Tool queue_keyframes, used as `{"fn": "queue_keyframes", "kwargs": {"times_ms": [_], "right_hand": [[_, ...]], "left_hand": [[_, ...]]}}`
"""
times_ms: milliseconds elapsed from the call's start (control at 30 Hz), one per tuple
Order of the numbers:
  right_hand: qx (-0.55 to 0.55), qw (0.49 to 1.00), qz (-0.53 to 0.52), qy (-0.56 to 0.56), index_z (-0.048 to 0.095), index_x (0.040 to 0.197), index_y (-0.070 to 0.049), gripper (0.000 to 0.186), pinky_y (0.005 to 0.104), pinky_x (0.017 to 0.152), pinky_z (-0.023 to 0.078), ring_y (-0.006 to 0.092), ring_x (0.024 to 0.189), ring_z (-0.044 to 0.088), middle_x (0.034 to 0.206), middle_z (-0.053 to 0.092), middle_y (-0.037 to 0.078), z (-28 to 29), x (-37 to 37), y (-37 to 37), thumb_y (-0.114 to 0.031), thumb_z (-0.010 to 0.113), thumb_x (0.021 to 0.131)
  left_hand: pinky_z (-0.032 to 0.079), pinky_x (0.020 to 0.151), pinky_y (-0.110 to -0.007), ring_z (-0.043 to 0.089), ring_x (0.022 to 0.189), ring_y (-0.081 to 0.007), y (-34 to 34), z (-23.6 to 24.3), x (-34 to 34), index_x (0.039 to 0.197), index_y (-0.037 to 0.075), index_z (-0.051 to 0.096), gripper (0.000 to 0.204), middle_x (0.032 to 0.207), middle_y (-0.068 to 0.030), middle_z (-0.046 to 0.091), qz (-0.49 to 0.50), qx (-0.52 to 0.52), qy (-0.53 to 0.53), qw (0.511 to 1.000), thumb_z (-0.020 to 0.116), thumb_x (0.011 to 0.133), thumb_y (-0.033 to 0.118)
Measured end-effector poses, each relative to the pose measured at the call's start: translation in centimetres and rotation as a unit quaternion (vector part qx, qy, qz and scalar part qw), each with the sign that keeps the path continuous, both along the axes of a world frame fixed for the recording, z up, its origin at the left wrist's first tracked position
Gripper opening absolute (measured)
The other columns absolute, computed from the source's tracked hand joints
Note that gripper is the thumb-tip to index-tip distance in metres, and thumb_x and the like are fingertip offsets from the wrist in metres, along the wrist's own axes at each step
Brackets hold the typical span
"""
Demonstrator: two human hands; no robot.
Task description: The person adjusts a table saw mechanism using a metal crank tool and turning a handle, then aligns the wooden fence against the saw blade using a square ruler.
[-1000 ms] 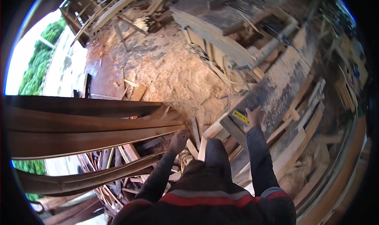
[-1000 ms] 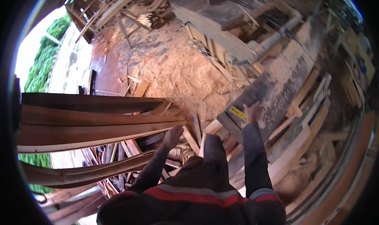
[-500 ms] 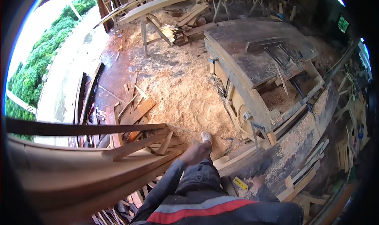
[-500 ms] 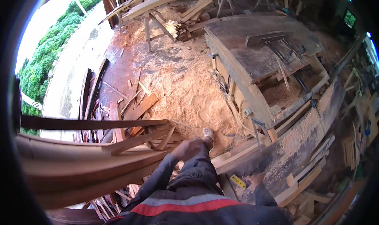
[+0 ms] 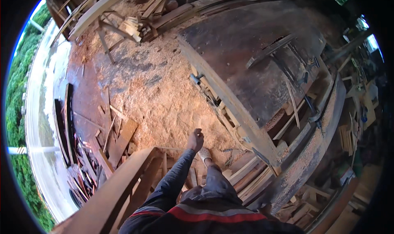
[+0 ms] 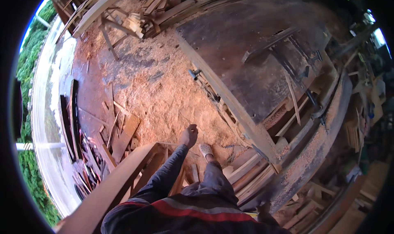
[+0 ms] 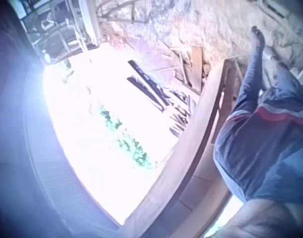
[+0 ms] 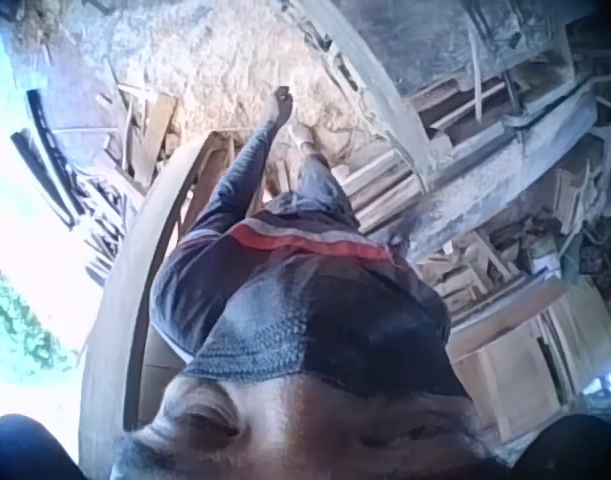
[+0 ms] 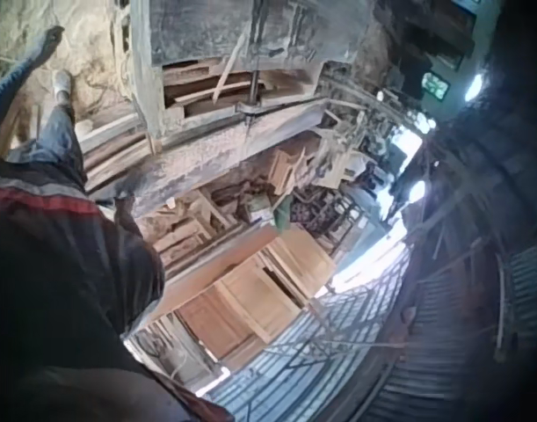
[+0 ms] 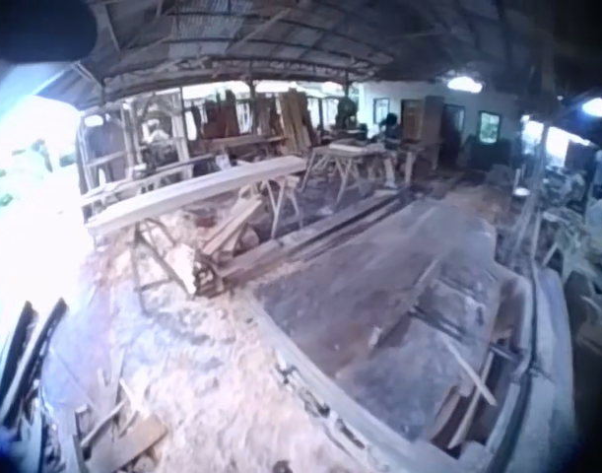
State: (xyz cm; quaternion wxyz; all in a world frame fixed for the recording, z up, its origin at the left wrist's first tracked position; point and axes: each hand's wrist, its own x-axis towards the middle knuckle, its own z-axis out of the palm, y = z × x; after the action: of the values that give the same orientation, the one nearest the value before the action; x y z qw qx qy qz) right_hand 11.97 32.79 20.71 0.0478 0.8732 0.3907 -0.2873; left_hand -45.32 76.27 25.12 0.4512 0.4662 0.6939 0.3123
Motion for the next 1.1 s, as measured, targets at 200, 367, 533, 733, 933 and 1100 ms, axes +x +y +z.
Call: {"fn": "queue_keyframes", "kwargs": {"times_ms": [200,367,533,733,933,1100], "right_hand": [[0.109,0.976,0.153,0.111,0.045,0.124,0.0,0.066,0.0465,0.095,0.046,0.0398,0.111,0.058,0.109,0.06,0.025,9.4,-6.2,14.9,-0.013,0.074,0.067],[-0.062,0.987,0.128,-0.073,0.051,0.116,-0.001,0.046,0.0505,0.091,0.048,0.0429,0.105,0.058,0.104,0.059,0.025,15.5,-13.8,21.5,-0.002,0.063,0.071],[0.013,0.993,0.071,-0.094,0.049,0.121,0.003,0.05,0.0501,0.091,0.048,0.0455,0.104,0.057,0.111,0.058,0.027,15.3,-17.9,20.2,-0.012,0.061,0.075],[-0.114,0.972,-0.189,-0.084,0.052,0.115,-0.002,0.042,0.0505,0.083,0.049,0.0424,0.1,0.062,0.1,0.064,0.024,23.6,-32.6,27.1,-0.02,0.061,0.077],[-0.008,0.938,-0.302,-0.17,0.051,0.109,-0.005,0.039,0.0471,0.074,0.048,0.0357,0.084,0.063,0.096,0.063,0.019,32.9,-40.2,37.9,-0.021,0.065,0.076],[0.091,0.986,0.086,-0.107,0.049,0.125,-0.007,0.044,0.0445,0.066,0.054,0.0363,0.078,0.064,0.096,0.063,0.018,29.8,-39.8,52.5,-0.01,0.063,0.083]], "left_hand": [[0.04,0.1,-0.053,0.041,0.128,-0.0457,9.0,-3.2,-4.8,0.143,0.005,0.034,0.069,0.143,-0.0269,0.037,-0.174,0.078,0.239,0.952,0.066,0.082,0.019],[0.024,0.114,-0.053,0.022,0.143,-0.0444,20.9,-2.5,-10.5,0.153,0.004,0.013,0.101,0.156,-0.0262,0.019,-0.241,0.055,0.376,0.893,0.076,0.078,0.025],[0.024,0.114,-0.056,0.022,0.143,-0.0425,31.8,-6.7,-11.1,0.152,0.008,0.017,0.109,0.158,-0.0198,0.02,-0.406,0.177,0.358,0.822,0.084,0.069,0.03],[0.042,0.102,-0.051,0.057,0.113,-0.039,34.0,-20.5,-14.4,0.133,-0.001,0.05,0.057,0.125,-0.0168,0.061,-0.336,0.333,0.225,0.852,0.06,0.092,0.037],[0.047,0.078,-0.047,0.061,0.084,-0.0342,34.6,-17.5,-10.3,0.105,0.0,0.055,0.035,0.094,-0.0156,0.064,-0.257,0.436,0.172,0.845,0.071,0.087,0.025],[0.047,0.073,-0.043,0.06,0.083,-0.033,34.4,-18.1,-13.5,0.1,0.004,0.058,0.03,0.083,-0.0123,0.064,-0.269,0.334,0.177,0.886,0.074,0.081,0.021]]}}
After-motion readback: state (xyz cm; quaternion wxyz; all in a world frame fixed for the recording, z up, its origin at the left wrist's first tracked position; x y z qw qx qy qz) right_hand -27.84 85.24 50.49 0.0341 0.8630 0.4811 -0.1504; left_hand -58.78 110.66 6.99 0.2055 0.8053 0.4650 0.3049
